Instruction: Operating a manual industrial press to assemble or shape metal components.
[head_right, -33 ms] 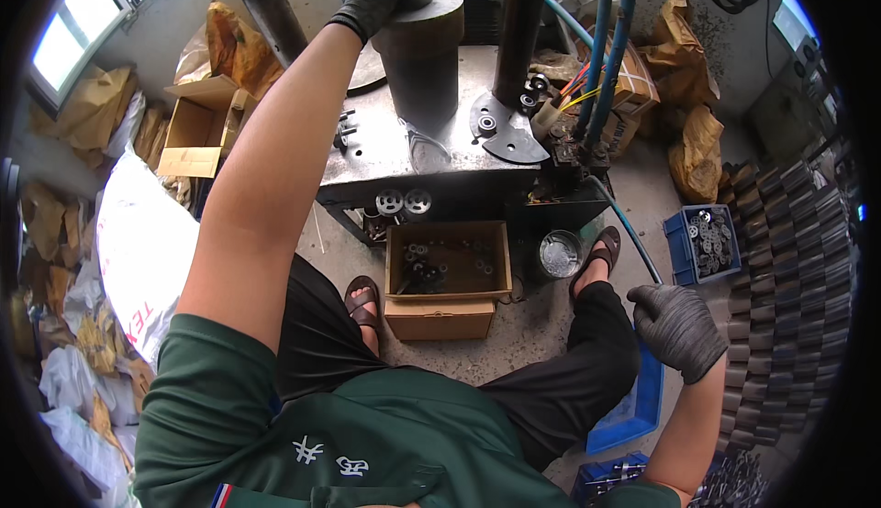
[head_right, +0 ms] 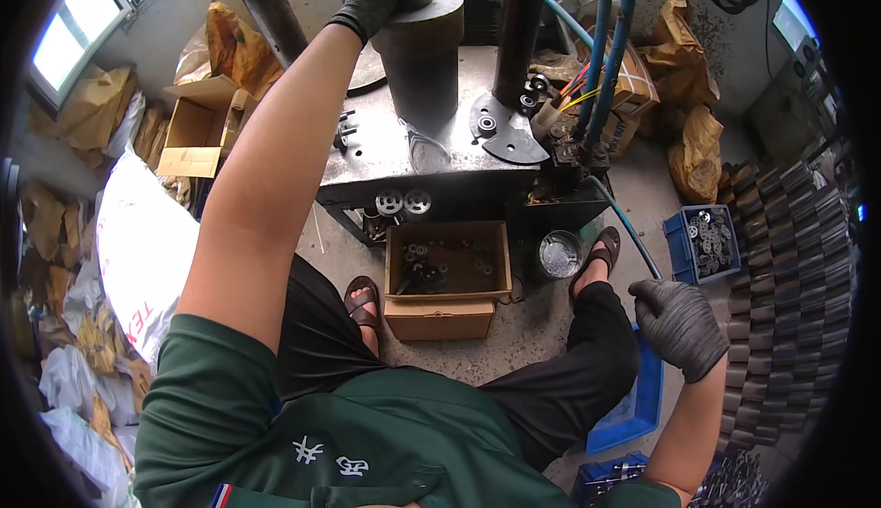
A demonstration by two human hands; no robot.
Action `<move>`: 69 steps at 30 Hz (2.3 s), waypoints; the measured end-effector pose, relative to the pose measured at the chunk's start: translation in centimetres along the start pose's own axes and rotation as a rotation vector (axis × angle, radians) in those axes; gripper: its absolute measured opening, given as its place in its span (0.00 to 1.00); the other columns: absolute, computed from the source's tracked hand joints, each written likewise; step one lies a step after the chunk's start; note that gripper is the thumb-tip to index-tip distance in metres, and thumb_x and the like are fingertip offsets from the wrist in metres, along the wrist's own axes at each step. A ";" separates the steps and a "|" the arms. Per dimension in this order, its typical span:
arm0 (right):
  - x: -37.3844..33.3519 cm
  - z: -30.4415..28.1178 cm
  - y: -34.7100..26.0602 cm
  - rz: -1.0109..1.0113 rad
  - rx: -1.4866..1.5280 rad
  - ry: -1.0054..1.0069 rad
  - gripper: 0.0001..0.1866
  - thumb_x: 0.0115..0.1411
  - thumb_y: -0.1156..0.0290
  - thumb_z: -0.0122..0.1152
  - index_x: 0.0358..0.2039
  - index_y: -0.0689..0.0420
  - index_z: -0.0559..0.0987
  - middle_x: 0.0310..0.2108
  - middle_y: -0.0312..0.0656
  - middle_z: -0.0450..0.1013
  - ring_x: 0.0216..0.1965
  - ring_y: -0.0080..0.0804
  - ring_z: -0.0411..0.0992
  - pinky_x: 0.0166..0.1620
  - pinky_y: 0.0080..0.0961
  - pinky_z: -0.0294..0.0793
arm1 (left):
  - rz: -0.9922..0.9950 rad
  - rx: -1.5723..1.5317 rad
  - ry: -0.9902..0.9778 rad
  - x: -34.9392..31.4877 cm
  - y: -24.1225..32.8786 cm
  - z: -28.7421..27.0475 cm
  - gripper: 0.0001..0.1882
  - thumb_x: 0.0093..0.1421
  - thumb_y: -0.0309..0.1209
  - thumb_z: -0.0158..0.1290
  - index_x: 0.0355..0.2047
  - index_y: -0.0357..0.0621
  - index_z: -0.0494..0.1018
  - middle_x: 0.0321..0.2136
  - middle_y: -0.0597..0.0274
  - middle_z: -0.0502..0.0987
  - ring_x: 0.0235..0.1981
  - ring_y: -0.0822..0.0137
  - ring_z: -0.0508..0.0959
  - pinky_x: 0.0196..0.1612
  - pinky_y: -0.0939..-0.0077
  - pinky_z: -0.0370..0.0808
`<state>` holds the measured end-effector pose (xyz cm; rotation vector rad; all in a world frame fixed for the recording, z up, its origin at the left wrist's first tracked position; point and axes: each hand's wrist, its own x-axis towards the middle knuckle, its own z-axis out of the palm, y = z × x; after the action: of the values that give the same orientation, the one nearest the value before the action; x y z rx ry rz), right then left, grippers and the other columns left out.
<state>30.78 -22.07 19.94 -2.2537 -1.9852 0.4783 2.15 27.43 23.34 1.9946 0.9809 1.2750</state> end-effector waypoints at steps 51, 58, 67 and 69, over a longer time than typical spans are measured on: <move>9.1 9.5 -8.3 -0.458 0.359 0.510 0.13 0.59 0.73 0.66 0.43 0.64 0.80 0.34 0.49 0.80 0.35 0.42 0.80 0.40 0.32 0.79 | -1.007 -0.894 -0.361 -31.4 -1.1 11.5 0.23 0.72 0.49 0.44 0.33 0.42 0.76 0.21 0.66 0.72 0.20 0.72 0.73 0.22 0.75 0.73; 12.3 17.2 -6.1 0.032 1.251 0.027 0.14 0.67 0.69 0.61 0.48 0.65 0.79 0.39 0.41 0.81 0.40 0.26 0.78 0.47 0.23 0.77 | -1.014 -0.888 -0.224 -30.3 -4.2 13.6 0.20 0.72 0.42 0.41 0.32 0.42 0.76 0.21 0.65 0.74 0.22 0.71 0.73 0.26 0.70 0.74; 13.6 17.4 -5.0 0.065 1.456 0.234 0.15 0.68 0.65 0.60 0.50 0.61 0.78 0.42 0.43 0.81 0.42 0.29 0.79 0.49 0.27 0.79 | -1.371 -1.084 -0.185 -32.0 -2.8 12.2 0.15 0.70 0.41 0.46 0.34 0.43 0.75 0.21 0.65 0.73 0.22 0.67 0.75 0.26 0.67 0.78; 14.0 17.9 -5.4 0.127 1.498 0.280 0.15 0.68 0.66 0.60 0.51 0.59 0.77 0.41 0.43 0.81 0.42 0.34 0.79 0.51 0.32 0.79 | -1.289 -0.962 -0.388 -33.3 -1.5 11.4 0.11 0.68 0.37 0.50 0.36 0.42 0.75 0.23 0.62 0.74 0.24 0.64 0.77 0.29 0.64 0.81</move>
<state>21.74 -9.88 2.17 -1.2867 -0.7271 1.0719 3.06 0.10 1.05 0.5366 0.8911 0.3949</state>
